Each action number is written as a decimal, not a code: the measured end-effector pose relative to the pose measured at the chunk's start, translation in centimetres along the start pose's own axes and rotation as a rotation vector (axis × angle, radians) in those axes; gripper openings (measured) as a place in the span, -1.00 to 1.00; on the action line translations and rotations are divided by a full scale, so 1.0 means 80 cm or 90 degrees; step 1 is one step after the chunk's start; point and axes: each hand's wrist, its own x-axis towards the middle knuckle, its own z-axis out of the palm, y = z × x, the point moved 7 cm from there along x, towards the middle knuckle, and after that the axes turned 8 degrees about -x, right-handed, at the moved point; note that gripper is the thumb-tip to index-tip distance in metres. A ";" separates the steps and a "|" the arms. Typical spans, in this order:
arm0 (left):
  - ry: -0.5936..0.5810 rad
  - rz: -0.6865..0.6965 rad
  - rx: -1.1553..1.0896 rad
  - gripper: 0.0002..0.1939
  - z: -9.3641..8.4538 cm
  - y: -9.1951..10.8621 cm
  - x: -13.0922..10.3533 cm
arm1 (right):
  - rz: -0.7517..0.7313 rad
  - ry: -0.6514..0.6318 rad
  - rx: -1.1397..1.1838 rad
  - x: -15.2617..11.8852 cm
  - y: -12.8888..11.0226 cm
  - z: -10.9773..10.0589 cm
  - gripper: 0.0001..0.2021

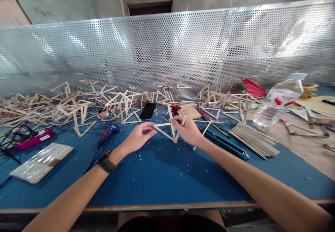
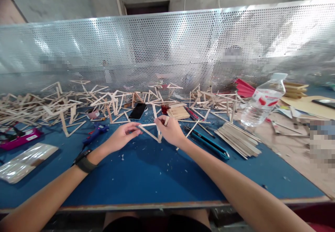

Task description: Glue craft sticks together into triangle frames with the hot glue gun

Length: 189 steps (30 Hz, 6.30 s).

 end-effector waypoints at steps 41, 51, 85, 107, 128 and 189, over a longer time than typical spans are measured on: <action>0.155 -0.033 -0.155 -0.63 -0.021 -0.002 0.002 | 0.066 -0.012 0.148 -0.004 0.002 0.001 -0.65; 0.195 0.028 -0.273 -0.75 -0.029 0.008 -0.001 | 0.091 0.017 0.101 -0.002 0.005 -0.007 -0.65; 0.048 0.094 -0.119 -0.47 -0.012 0.022 -0.003 | -0.133 0.002 -0.007 -0.027 -0.048 -0.005 -0.64; -0.061 -0.036 -0.169 -0.72 0.008 0.022 -0.007 | -0.120 0.059 -0.078 -0.014 -0.029 -0.020 -0.60; -0.186 -0.021 0.192 -0.55 0.018 0.013 -0.015 | -0.146 -0.001 -0.162 -0.008 -0.020 -0.006 -0.60; -0.262 0.237 0.268 -0.86 0.073 0.049 -0.039 | -0.039 0.012 0.010 0.005 0.016 0.005 -0.60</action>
